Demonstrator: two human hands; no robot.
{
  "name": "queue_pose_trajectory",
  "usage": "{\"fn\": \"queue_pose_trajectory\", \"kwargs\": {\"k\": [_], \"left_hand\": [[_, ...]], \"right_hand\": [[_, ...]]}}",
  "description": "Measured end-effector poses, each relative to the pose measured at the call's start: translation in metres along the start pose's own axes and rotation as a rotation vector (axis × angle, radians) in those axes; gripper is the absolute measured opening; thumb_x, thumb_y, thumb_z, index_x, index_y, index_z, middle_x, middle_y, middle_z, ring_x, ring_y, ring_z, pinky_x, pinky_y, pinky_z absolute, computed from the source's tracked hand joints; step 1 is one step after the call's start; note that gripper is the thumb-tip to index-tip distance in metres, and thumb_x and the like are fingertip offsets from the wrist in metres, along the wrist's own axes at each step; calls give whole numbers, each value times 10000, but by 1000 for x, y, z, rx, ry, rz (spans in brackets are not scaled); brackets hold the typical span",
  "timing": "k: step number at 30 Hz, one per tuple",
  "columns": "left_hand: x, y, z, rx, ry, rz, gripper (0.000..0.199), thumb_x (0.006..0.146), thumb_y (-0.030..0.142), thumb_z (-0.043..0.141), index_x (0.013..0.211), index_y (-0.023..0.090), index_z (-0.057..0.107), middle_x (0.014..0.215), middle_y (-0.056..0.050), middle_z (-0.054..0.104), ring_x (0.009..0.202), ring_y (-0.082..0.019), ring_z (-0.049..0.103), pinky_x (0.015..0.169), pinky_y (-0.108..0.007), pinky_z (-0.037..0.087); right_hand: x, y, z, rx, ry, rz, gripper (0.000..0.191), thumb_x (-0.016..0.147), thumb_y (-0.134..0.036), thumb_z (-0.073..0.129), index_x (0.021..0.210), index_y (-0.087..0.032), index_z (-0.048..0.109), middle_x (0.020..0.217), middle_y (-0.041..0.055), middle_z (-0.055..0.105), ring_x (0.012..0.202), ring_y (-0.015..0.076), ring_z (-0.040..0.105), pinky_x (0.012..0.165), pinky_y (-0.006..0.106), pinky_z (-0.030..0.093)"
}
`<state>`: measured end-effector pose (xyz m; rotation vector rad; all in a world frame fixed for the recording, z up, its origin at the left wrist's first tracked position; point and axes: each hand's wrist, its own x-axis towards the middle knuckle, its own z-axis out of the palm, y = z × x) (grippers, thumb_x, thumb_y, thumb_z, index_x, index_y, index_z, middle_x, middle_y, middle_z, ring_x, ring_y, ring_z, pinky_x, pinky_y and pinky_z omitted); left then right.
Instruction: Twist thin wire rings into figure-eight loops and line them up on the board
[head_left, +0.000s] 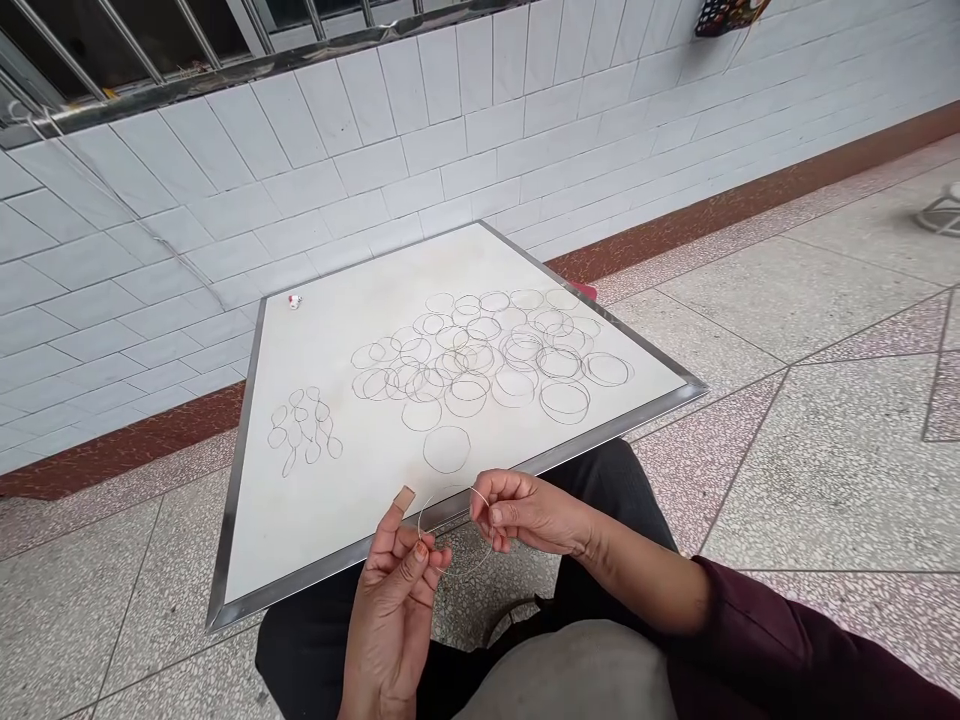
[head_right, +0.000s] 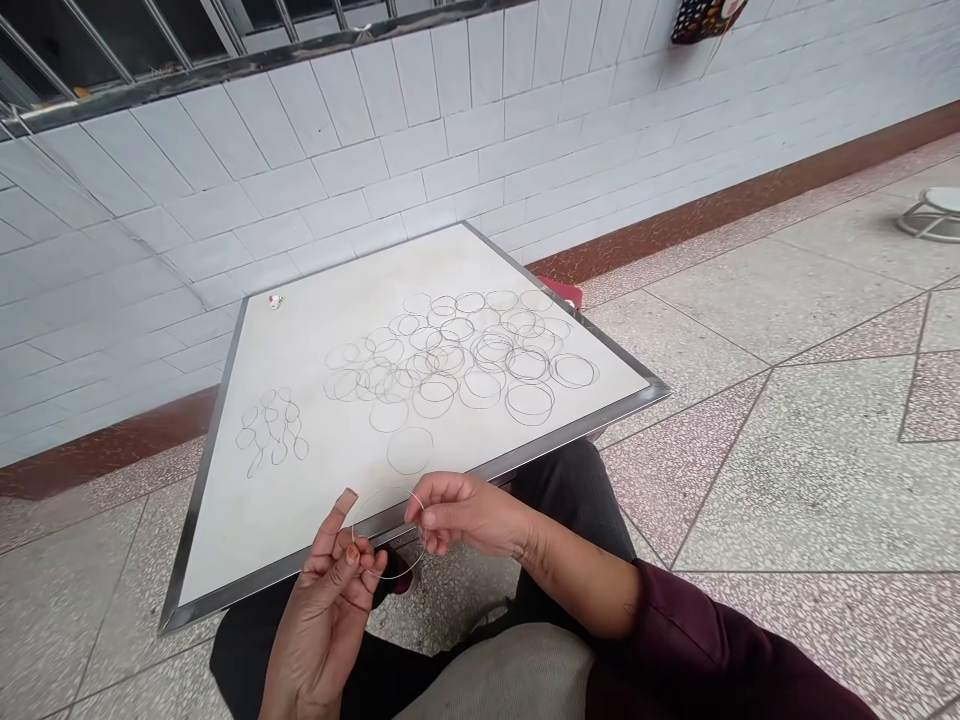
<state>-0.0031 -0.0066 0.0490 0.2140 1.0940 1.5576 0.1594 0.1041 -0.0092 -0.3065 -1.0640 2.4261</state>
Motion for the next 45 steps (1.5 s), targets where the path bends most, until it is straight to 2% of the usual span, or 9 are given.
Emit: {"fn": "queue_pose_trajectory", "kwargs": {"k": [4, 10, 17, 24, 30, 35, 40, 45], "left_hand": [[-1, 1, -1, 30, 2, -12, 601, 612, 137, 865, 1180, 225, 688, 715, 39, 592, 621, -82, 581, 651, -227, 547], [-3, 2, -3, 121, 44, -50, 527, 613, 210, 876, 1111, 211, 702, 731, 30, 602, 650, -105, 603, 718, -289, 564], [-1, -1, -7, 186, 15, -38, 444, 656, 258, 856, 1067, 196, 702, 709, 14, 615, 695, -125, 613, 719, -268, 535], [-1, -3, -4, 228, -31, -13, 539, 662, 229, 846, 1166, 186, 660, 634, 30, 594, 632, -127, 597, 662, -256, 505], [-4, -4, 0, 292, 4, 40, 612, 656, 230, 846, 1222, 178, 619, 591, 42, 609, 603, -129, 591, 729, -293, 504], [-7, -7, 1, 348, 39, 58, 633, 689, 253, 824, 1271, 189, 585, 650, 37, 655, 642, -126, 618, 773, -294, 511], [-9, -10, 6, 374, 35, 54, 590, 674, 263, 827, 1223, 196, 621, 754, 5, 706, 621, -121, 622, 721, -298, 537], [-10, -9, 10, 407, 30, 94, 497, 665, 258, 830, 1137, 202, 683, 639, 33, 665, 592, -118, 615, 692, -282, 542]], "right_hand": [[1, 0, 4, -42, -36, -26, 292, 761, -369, 802, 896, -141, 677, 670, -7, 673, 551, 77, 613, 547, 190, 493], [4, 1, 6, -97, 16, -58, 255, 748, -338, 812, 833, -137, 679, 666, -13, 679, 562, 77, 613, 584, 214, 509], [7, 2, 13, -112, 19, -35, 274, 722, -336, 827, 822, -137, 668, 675, -27, 656, 576, 70, 602, 590, 212, 515], [11, 6, 19, -127, -13, -36, 312, 747, -290, 812, 991, -149, 679, 713, -27, 640, 605, 68, 593, 579, 188, 482], [14, 8, 21, -143, -94, 25, 396, 769, -347, 786, 1108, -168, 690, 793, 12, 679, 722, 113, 636, 600, 208, 481], [14, 13, 16, -156, -119, 67, 409, 800, -345, 762, 1164, -178, 678, 852, 38, 690, 800, 144, 664, 602, 203, 467], [16, 17, 15, -126, -141, 77, 348, 794, -329, 771, 1093, -167, 697, 834, 30, 691, 736, 121, 661, 571, 186, 444], [17, 18, 19, -51, -114, 79, 331, 759, -340, 802, 1005, -143, 702, 787, 12, 676, 682, 100, 643, 542, 172, 423]]}}
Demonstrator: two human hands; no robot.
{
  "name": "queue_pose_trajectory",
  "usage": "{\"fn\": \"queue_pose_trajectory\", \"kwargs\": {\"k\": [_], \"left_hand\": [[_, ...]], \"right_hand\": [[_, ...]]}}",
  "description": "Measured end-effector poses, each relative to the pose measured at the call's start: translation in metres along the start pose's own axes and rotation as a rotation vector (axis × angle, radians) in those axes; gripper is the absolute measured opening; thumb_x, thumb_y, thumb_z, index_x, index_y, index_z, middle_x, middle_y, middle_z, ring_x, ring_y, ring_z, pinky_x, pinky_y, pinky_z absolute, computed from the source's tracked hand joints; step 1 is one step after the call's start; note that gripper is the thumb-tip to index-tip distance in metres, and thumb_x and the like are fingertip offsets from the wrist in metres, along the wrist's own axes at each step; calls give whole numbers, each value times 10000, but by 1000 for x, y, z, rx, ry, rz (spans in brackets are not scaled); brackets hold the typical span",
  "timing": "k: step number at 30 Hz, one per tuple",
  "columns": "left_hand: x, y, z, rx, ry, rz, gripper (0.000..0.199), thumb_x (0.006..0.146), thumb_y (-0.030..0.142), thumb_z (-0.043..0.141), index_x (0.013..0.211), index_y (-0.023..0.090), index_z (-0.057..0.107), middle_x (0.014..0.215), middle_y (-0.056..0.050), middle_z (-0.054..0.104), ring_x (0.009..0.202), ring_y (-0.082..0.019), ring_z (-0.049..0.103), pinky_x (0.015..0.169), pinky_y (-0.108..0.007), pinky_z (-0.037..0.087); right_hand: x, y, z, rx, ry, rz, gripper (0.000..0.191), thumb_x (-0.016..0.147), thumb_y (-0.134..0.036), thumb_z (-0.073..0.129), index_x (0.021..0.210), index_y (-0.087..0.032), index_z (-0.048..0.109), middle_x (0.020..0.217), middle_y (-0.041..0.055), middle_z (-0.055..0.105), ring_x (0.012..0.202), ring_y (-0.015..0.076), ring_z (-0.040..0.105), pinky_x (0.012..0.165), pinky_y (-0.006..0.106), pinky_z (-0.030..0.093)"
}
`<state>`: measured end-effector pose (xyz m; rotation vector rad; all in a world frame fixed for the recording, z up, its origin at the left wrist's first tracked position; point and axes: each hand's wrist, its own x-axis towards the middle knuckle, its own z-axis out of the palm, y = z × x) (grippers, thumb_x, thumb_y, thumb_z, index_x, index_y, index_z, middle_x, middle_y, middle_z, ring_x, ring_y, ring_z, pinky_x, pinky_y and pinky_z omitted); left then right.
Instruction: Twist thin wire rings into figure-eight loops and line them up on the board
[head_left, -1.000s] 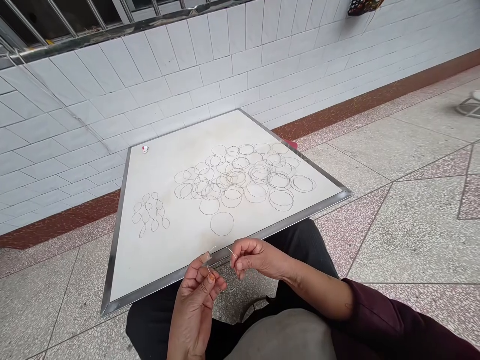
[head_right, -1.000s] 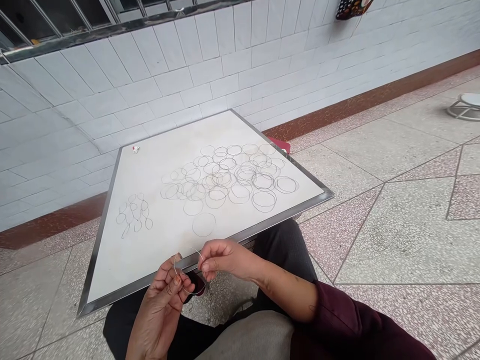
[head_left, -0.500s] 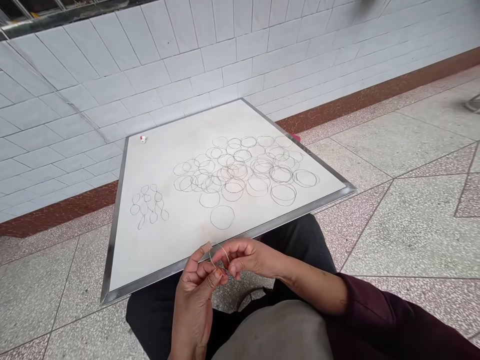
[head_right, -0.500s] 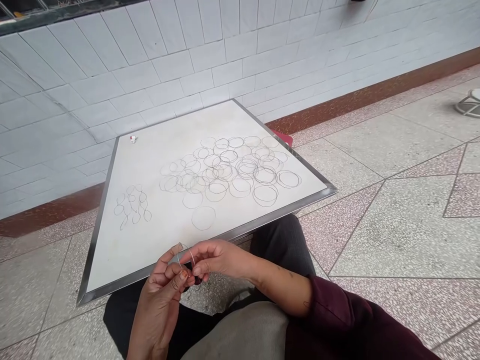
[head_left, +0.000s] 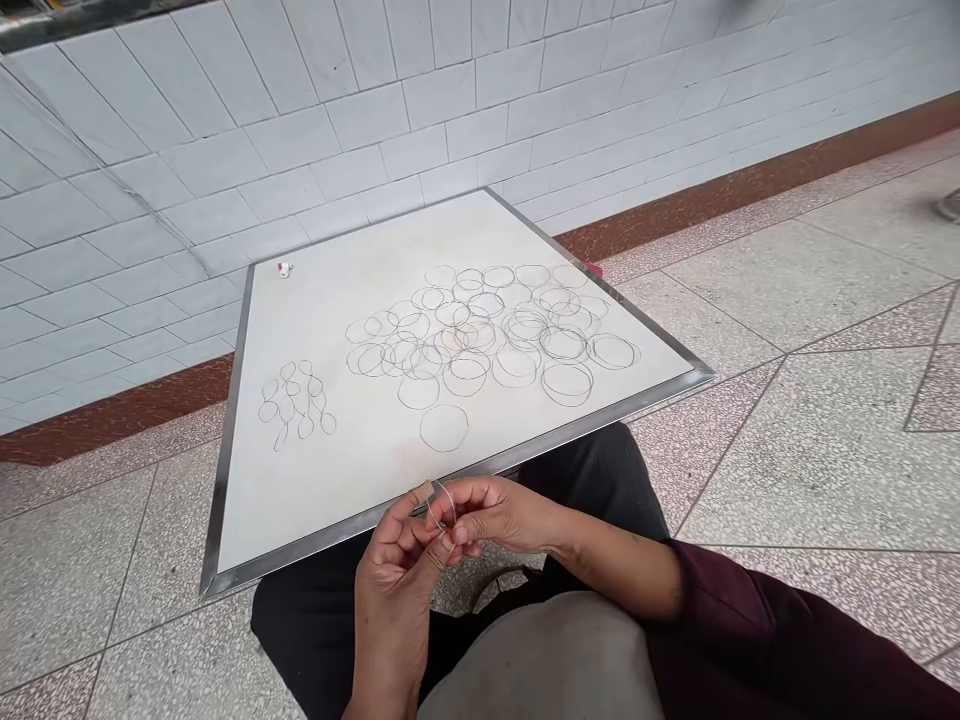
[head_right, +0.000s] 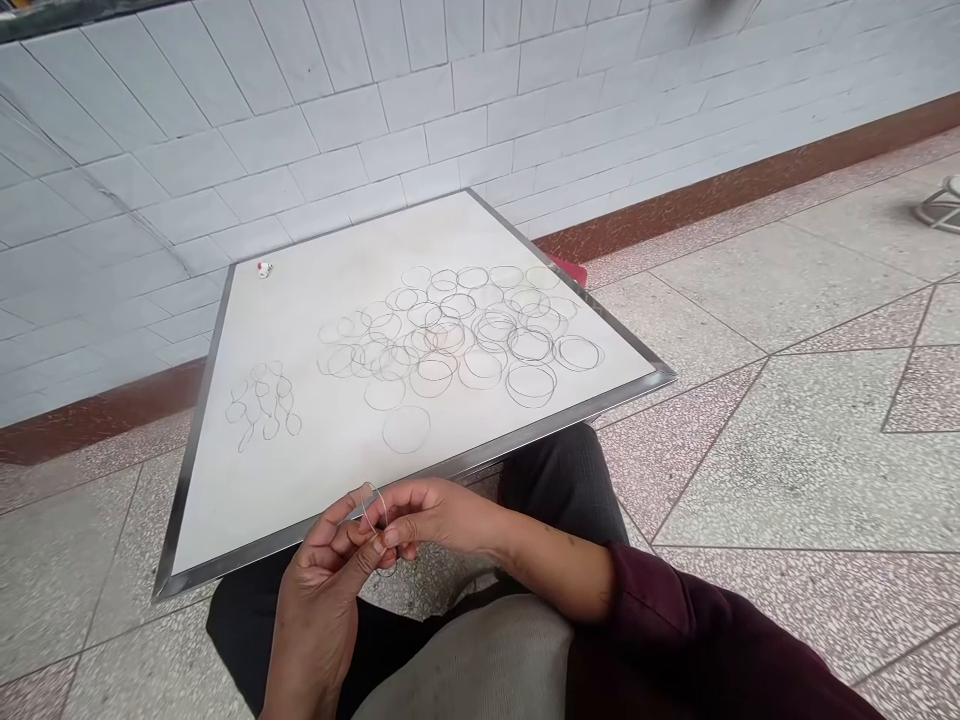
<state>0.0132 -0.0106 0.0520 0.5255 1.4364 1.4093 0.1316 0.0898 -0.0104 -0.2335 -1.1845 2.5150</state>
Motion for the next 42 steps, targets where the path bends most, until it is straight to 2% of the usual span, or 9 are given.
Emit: {"fn": "queue_pose_trajectory", "kwargs": {"k": [8, 14, 22, 28, 35, 38, 42], "left_hand": [[1, 1, -1, 19, -4, -12, 496, 657, 256, 834, 1127, 192, 687, 617, 33, 669, 597, -132, 636, 690, -297, 553], [-2, 5, 0, 54, 9, -2, 523, 623, 247, 851, 1120, 209, 690, 612, 47, 671, 591, -129, 652, 683, -277, 550], [-2, 2, 0, 159, 14, 34, 561, 686, 277, 797, 1219, 213, 636, 635, 40, 674, 632, -150, 668, 698, -298, 557], [0, -2, -1, 188, -4, 59, 528, 708, 270, 773, 1212, 211, 627, 667, 32, 677, 674, -164, 675, 702, -309, 555], [1, -1, -1, 160, -14, 23, 513, 699, 253, 775, 1189, 212, 629, 650, 46, 663, 637, -143, 657, 676, -289, 545], [1, -2, -2, 156, -25, 22, 504, 699, 265, 774, 1180, 204, 637, 655, 34, 668, 648, -151, 661, 675, -298, 546], [3, -4, -4, 182, -20, 27, 522, 679, 283, 791, 1174, 199, 647, 652, 23, 671, 646, -165, 661, 677, -320, 549]], "right_hand": [[-3, -1, 3, 99, 16, 47, 330, 757, -362, 807, 948, -130, 669, 743, -1, 647, 652, 93, 620, 545, 178, 412], [-2, 0, 2, 80, 25, 19, 304, 779, -352, 790, 938, -129, 658, 752, -9, 630, 619, 80, 592, 553, 190, 426], [0, 3, 2, 23, 81, -9, 272, 792, -353, 774, 884, -139, 633, 715, -23, 628, 617, 82, 597, 560, 193, 413], [2, 5, 6, 40, 139, -24, 299, 754, -365, 802, 780, -146, 601, 676, -25, 648, 589, 88, 610, 541, 194, 404], [-3, -4, -6, -29, 31, 65, 276, 778, -330, 782, 939, -130, 684, 826, 20, 685, 720, 110, 645, 670, 236, 477], [-4, -8, -9, -82, 22, 58, 250, 794, -337, 761, 917, -129, 698, 810, 18, 687, 693, 100, 631, 672, 237, 483], [-3, -8, -6, -116, 70, 40, 250, 773, -351, 776, 858, -129, 698, 748, 3, 672, 637, 88, 607, 642, 228, 476]]}}
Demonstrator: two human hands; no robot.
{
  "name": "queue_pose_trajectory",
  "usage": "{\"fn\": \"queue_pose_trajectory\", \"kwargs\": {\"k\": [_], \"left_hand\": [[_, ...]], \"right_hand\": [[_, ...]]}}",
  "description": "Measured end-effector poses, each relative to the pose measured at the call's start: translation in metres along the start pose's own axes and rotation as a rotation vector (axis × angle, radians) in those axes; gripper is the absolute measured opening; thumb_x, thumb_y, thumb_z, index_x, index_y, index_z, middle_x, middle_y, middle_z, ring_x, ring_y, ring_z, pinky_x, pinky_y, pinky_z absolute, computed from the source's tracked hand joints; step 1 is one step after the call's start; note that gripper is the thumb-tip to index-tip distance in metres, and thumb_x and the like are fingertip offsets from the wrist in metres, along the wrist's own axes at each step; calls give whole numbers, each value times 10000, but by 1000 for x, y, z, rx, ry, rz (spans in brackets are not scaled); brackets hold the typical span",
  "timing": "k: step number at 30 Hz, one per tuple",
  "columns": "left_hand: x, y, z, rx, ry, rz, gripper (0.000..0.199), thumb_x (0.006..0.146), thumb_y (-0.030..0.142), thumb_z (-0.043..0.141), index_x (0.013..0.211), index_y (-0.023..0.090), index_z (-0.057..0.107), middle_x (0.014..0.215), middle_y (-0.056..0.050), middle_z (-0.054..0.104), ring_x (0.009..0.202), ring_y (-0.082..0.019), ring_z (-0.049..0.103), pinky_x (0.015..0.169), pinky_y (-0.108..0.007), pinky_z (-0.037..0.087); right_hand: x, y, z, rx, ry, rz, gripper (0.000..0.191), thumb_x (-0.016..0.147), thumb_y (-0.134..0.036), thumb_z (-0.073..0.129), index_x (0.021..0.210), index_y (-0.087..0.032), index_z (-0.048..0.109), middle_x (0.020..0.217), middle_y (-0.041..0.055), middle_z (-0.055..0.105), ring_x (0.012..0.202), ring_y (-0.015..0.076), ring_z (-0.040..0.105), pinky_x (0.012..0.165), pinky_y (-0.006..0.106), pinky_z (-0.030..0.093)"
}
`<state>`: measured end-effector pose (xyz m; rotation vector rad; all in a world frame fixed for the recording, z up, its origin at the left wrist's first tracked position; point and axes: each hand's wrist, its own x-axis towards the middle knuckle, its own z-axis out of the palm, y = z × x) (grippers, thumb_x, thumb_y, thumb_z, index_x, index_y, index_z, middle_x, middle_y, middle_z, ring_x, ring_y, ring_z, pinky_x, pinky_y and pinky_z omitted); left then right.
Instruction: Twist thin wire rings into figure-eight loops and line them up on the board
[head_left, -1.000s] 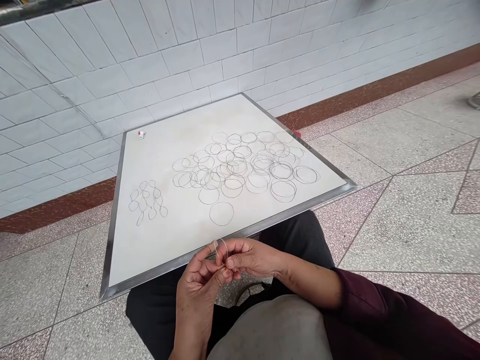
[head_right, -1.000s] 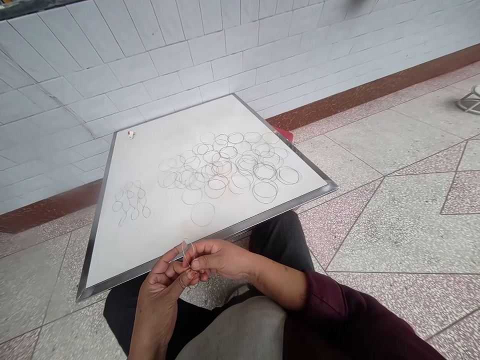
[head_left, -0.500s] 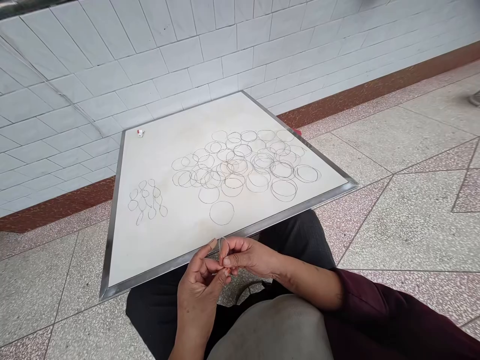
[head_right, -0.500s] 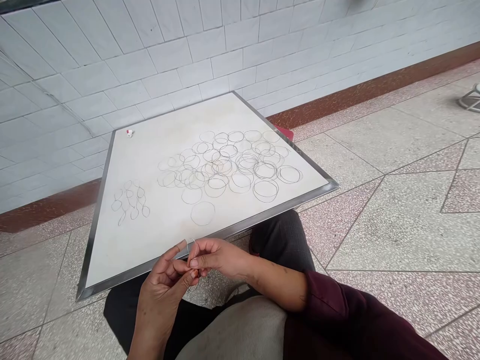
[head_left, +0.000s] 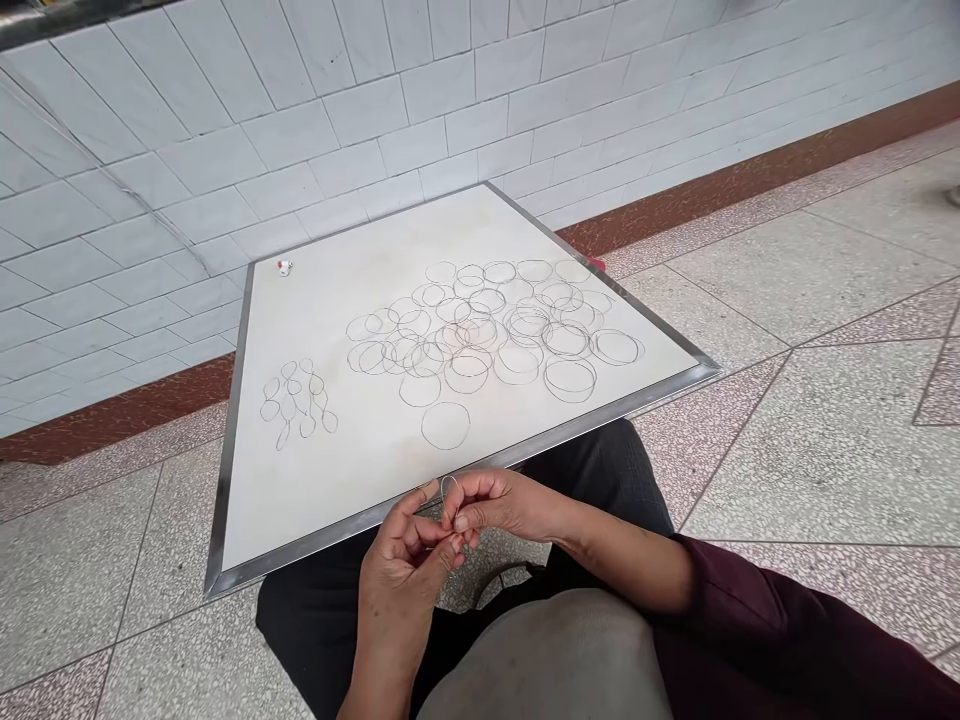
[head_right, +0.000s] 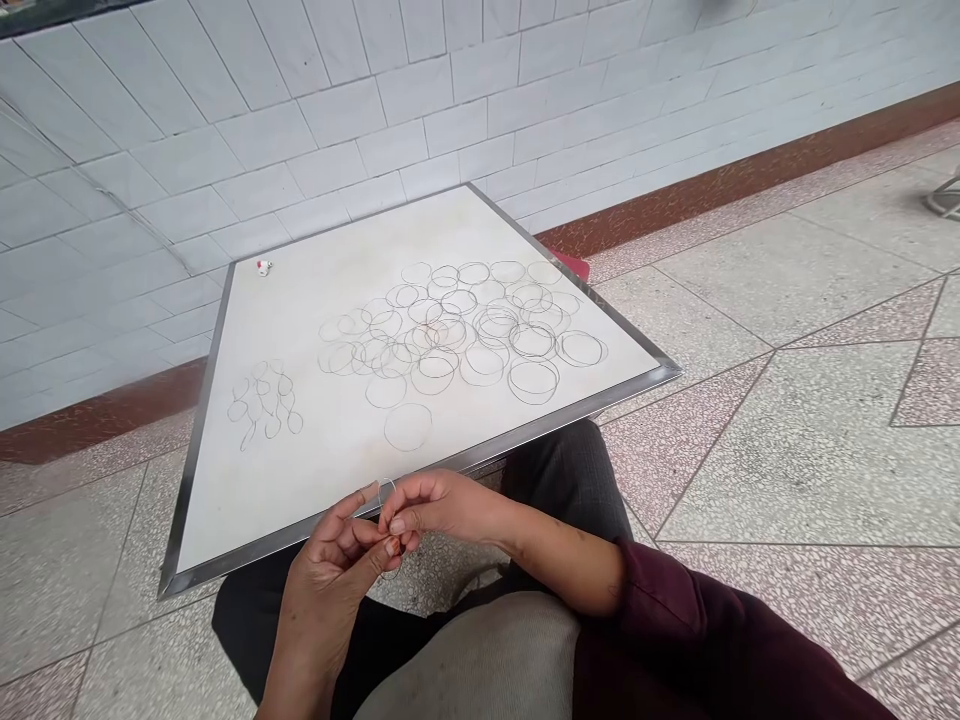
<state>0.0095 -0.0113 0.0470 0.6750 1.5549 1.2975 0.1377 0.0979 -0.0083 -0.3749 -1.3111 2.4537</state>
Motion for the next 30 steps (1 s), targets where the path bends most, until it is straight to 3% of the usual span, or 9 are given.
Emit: {"fn": "queue_pose_trajectory", "kwargs": {"k": [14, 20, 24, 30], "left_hand": [[6, -8, -4, 88, 46, 2, 540, 655, 288, 799, 1172, 198, 668, 602, 39, 632, 594, -157, 606, 646, -312, 507], [12, -21, -5, 149, 90, 58, 500, 685, 299, 773, 1171, 221, 679, 631, 36, 635, 616, -156, 599, 650, -299, 500], [13, -23, -6, 139, 80, 42, 556, 686, 315, 779, 1215, 211, 648, 640, 29, 646, 613, -158, 606, 651, -303, 508], [15, -24, -6, 62, 52, -12, 566, 652, 325, 807, 1181, 190, 655, 626, 26, 641, 587, -152, 601, 614, -297, 521]], "right_hand": [[2, 12, 8, -193, 71, -120, 311, 842, -457, 689, 844, -153, 625, 762, -8, 595, 653, 104, 591, 628, 251, 485], [4, 19, 11, -346, 222, -192, 304, 853, -468, 669, 800, -171, 629, 849, 1, 537, 637, 93, 563, 609, 253, 492], [6, 18, 8, -194, 139, -120, 323, 831, -481, 690, 825, -166, 619, 745, -4, 596, 627, 116, 576, 604, 266, 474], [6, 20, 4, -119, 90, -140, 290, 825, -433, 710, 854, -159, 616, 711, -11, 612, 631, 114, 585, 611, 253, 455]]}}
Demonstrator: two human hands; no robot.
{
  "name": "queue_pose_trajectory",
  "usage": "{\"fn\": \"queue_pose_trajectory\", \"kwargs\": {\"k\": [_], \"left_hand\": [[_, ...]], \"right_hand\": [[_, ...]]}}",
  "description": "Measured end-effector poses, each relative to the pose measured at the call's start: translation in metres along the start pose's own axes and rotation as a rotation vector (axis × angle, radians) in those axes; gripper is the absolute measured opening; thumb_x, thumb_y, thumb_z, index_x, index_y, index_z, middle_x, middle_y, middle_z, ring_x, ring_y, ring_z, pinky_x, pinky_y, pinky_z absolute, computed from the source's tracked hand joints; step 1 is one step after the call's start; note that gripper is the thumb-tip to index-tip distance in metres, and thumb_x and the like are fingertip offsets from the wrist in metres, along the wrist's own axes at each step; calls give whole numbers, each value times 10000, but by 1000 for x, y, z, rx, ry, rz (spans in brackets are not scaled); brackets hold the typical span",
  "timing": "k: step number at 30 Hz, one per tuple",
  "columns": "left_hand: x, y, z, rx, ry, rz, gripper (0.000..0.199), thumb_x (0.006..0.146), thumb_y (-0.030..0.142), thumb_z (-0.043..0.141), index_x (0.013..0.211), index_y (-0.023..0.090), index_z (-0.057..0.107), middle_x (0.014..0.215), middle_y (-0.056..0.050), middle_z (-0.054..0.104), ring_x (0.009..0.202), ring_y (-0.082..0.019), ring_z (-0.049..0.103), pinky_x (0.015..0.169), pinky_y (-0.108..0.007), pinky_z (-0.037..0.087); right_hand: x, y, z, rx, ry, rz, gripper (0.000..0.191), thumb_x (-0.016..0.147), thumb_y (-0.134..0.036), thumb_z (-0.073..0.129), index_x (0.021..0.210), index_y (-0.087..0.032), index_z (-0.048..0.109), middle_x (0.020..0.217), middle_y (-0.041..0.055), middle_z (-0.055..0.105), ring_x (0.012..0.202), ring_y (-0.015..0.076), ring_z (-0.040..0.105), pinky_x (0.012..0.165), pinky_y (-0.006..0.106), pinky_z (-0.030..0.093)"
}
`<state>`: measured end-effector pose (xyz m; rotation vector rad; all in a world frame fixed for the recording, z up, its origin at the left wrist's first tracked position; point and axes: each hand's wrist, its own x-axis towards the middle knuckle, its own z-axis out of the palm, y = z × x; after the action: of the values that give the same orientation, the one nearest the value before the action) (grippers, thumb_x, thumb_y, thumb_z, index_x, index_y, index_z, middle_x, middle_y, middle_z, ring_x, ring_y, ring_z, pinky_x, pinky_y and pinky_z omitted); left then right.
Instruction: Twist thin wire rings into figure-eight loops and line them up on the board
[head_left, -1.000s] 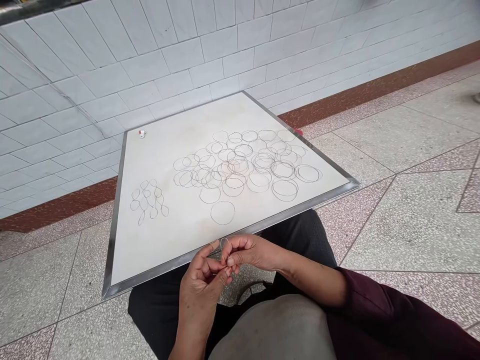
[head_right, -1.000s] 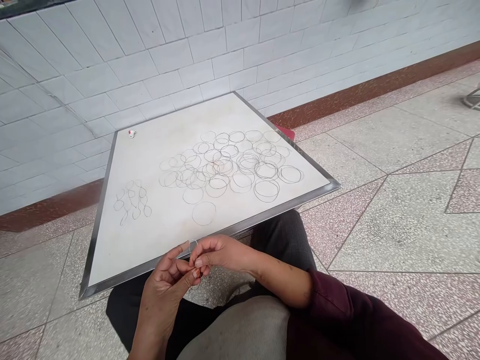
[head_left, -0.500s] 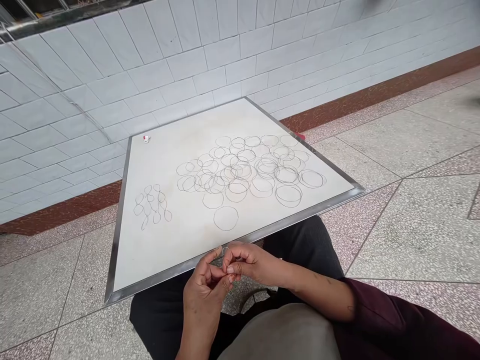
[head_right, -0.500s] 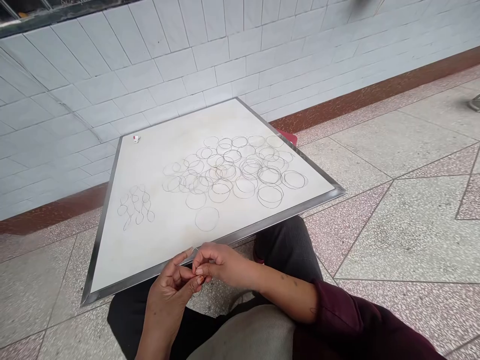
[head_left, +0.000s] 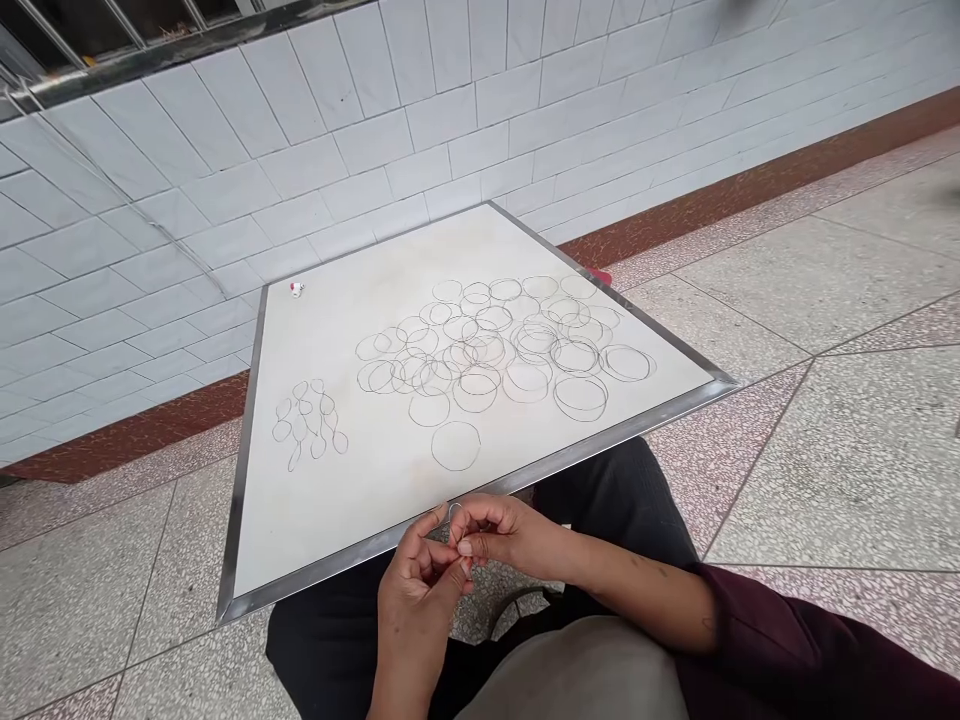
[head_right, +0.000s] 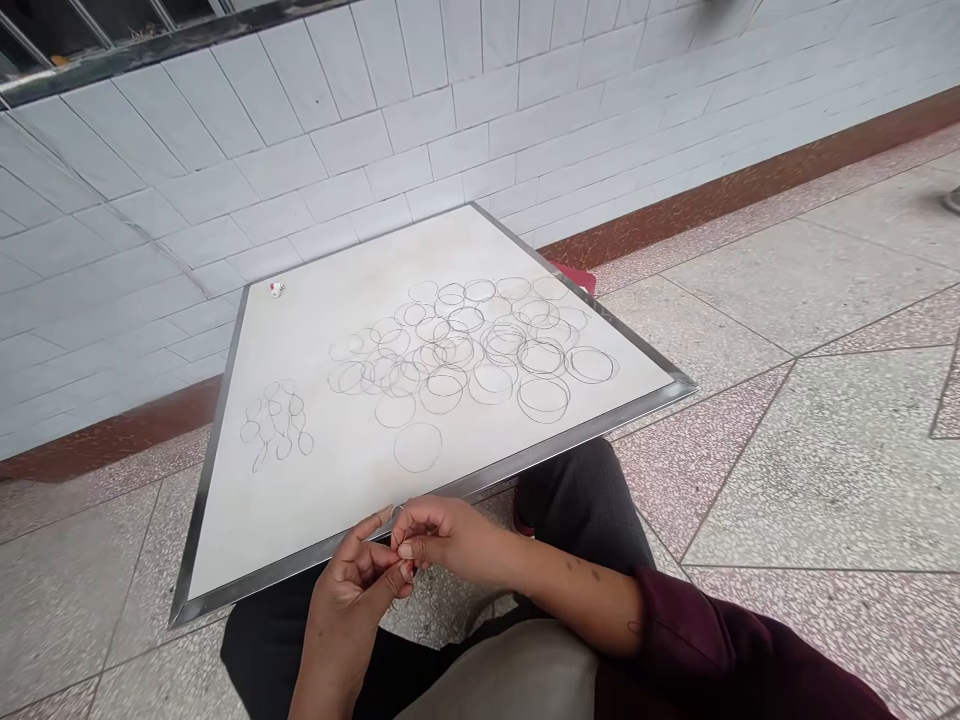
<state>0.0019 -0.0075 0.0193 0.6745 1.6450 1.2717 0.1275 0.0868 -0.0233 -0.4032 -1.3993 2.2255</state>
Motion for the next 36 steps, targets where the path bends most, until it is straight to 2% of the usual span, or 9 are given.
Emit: {"fn": "queue_pose_trajectory", "kwargs": {"k": [7, 12, 20, 25, 28, 36], "left_hand": [[3, -13, 0, -88, -21, -38, 627, 595, 287, 822, 1189, 176, 652, 584, 31, 600, 519, -138, 559, 525, -281, 516], [3, -17, 0, -109, 2, -55, 650, 543, 289, 861, 1155, 183, 669, 559, 41, 575, 513, -144, 566, 518, -279, 511], [-2, -17, -7, -89, -21, -30, 680, 505, 260, 881, 1150, 197, 677, 594, 28, 605, 560, -169, 614, 540, -283, 504], [-5, -17, -8, -155, -64, -22, 624, 562, 221, 831, 1157, 169, 652, 579, 42, 583, 523, -140, 571, 521, -274, 500], [-7, -14, -6, -175, -63, -17, 568, 598, 192, 788, 1145, 159, 641, 603, 36, 590, 556, -141, 565, 530, -276, 511], [-11, -7, -5, -169, -74, -50, 584, 620, 217, 757, 1192, 179, 642, 622, 37, 595, 572, -143, 573, 556, -271, 493]], "right_hand": [[-2, 6, 1, -189, 45, -36, 238, 850, -398, 671, 791, -173, 620, 731, -6, 596, 630, 128, 601, 613, 265, 460], [-1, -1, 1, -265, -38, 33, 186, 870, -368, 638, 810, -192, 648, 719, 1, 632, 642, 147, 615, 625, 283, 471], [-1, 3, 13, -145, -19, -14, 187, 835, -369, 682, 810, -189, 638, 743, 5, 622, 654, 144, 593, 621, 285, 482], [-5, 1, 17, -158, 26, -7, 230, 815, -386, 707, 810, -171, 624, 744, 3, 609, 644, 127, 575, 649, 286, 466], [-5, -1, 16, -130, -8, 32, 278, 801, -424, 717, 849, -168, 621, 749, -3, 610, 660, 124, 568, 653, 277, 458], [-4, -2, 16, -83, -6, -6, 292, 841, -439, 680, 944, -176, 605, 728, -25, 586, 629, 103, 548, 614, 252, 449]]}}
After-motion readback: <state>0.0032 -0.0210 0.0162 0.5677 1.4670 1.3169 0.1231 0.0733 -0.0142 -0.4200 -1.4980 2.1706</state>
